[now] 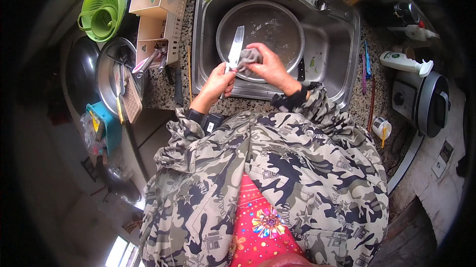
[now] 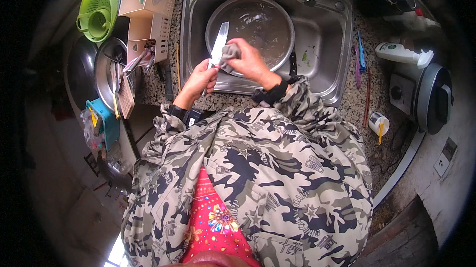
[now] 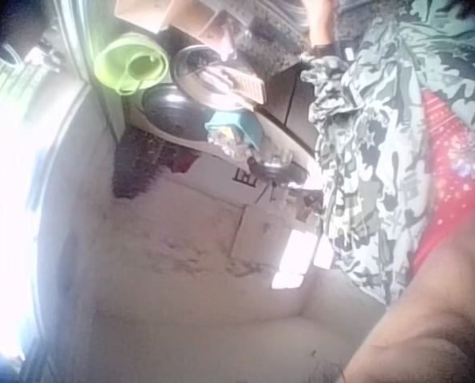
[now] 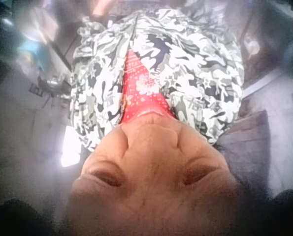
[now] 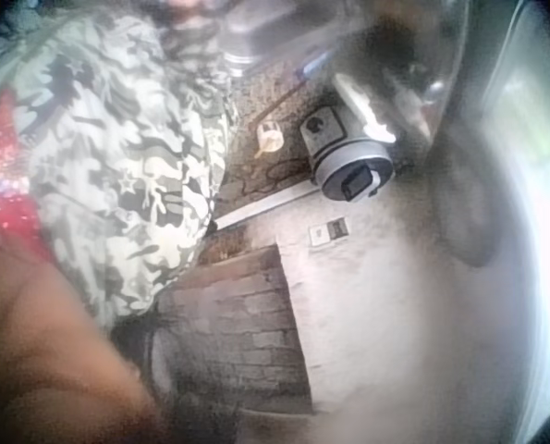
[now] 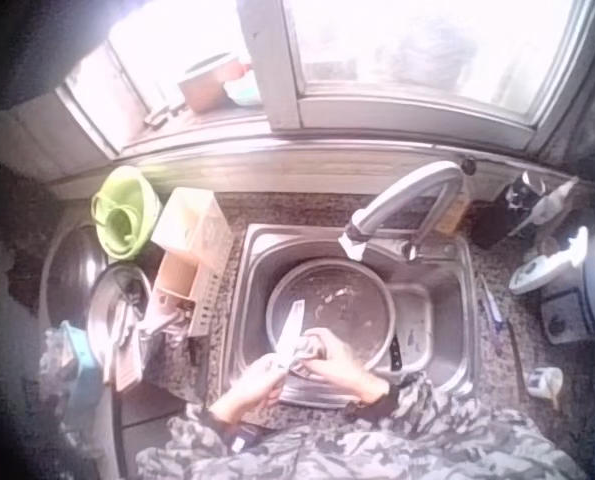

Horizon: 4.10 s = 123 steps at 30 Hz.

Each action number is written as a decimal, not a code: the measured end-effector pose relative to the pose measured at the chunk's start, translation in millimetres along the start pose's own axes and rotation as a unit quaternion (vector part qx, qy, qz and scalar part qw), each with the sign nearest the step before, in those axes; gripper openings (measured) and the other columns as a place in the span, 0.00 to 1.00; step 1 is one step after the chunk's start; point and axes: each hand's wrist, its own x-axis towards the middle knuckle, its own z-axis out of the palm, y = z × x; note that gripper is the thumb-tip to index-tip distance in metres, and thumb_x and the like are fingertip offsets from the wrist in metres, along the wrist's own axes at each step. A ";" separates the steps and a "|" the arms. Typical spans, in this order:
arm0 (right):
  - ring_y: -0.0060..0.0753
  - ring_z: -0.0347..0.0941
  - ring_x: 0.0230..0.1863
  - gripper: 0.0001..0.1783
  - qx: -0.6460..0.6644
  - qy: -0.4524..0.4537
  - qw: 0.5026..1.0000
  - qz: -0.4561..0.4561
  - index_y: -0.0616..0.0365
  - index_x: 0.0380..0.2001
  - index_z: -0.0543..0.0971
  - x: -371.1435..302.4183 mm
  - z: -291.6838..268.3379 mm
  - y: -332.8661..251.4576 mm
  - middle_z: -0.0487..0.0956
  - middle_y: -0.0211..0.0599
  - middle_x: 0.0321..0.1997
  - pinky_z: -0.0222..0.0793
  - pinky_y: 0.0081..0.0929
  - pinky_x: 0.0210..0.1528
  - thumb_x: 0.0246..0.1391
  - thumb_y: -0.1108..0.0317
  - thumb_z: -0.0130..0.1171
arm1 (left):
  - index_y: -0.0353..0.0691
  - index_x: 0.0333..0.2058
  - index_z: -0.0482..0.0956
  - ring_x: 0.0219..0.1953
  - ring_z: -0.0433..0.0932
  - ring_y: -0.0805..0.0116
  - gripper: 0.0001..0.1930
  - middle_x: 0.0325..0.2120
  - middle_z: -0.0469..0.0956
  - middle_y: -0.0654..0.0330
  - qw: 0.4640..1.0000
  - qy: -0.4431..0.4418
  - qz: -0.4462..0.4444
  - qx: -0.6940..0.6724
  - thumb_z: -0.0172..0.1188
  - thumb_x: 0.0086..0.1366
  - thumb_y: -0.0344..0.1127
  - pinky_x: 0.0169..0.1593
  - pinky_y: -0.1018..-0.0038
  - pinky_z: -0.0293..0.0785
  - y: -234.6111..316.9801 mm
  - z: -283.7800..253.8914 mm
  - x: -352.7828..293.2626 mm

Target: The person scrubs a knife, spoon, fork, and another spoon with a steel wool pad in a kitchen sink, then rinses each item under running water and places them into a dish rack.

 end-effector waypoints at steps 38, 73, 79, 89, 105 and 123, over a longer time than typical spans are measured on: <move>0.60 0.68 0.49 0.37 -0.473 0.017 0.873 0.118 0.55 0.53 0.68 115.0 -64.5 158.7 0.69 0.51 0.52 0.66 0.43 0.52 0.35 0.65 0.68 | 0.41 0.29 0.65 0.07 0.55 0.80 0.14 0.12 0.60 0.68 0.994 -0.045 -0.019 -0.098 0.47 0.68 0.44 0.09 0.82 0.51 29.1 -4.0 -24.9; 0.43 0.73 0.40 0.13 -0.274 0.207 0.902 -0.263 0.59 0.34 0.78 65.8 -17.7 -12.4 0.75 0.41 0.36 0.70 0.31 0.42 0.40 0.72 0.63 | 0.43 0.36 0.64 0.08 0.54 0.80 0.15 0.12 0.57 0.68 0.997 -0.024 0.016 -0.066 0.43 0.69 0.50 0.08 0.80 0.50 37.4 25.4 -3.1; 0.43 0.74 0.37 0.11 -0.269 0.047 0.930 -0.245 0.56 0.31 0.79 40.2 3.4 -21.6 0.75 0.38 0.36 0.72 0.34 0.40 0.39 0.70 0.63 | 0.45 0.36 0.65 0.07 0.51 0.81 0.14 0.11 0.56 0.70 0.996 0.003 0.014 -0.088 0.42 0.69 0.50 0.07 0.82 0.46 35.8 15.5 -1.6; 0.45 0.73 0.34 0.07 -0.293 0.121 0.904 -0.288 0.58 0.26 0.79 48.3 -9.7 -26.1 0.75 0.41 0.31 0.71 0.35 0.37 0.37 0.73 0.61 | 0.45 0.35 0.65 0.07 0.51 0.82 0.14 0.11 0.55 0.71 0.997 -0.019 -0.024 -0.067 0.43 0.69 0.50 0.08 0.83 0.46 38.6 20.7 -6.3; 0.43 0.73 0.37 0.08 -0.294 0.116 0.918 -0.240 0.54 0.25 0.78 50.2 -20.7 -20.5 0.76 0.40 0.30 0.69 0.36 0.40 0.35 0.73 0.61 | 0.44 0.35 0.66 0.06 0.51 0.83 0.14 0.10 0.55 0.71 0.991 -0.099 -0.014 -0.085 0.43 0.69 0.49 0.07 0.84 0.46 44.2 20.0 -13.0; 0.45 0.74 0.33 0.07 -0.293 0.186 0.908 -0.237 0.58 0.25 0.79 53.1 -23.6 -24.6 0.77 0.41 0.27 0.70 0.37 0.38 0.36 0.73 0.60 | 0.44 0.35 0.65 0.05 0.51 0.82 0.14 0.10 0.55 0.70 0.985 -0.137 -0.017 -0.103 0.41 0.70 0.49 0.06 0.83 0.47 31.8 9.6 -10.5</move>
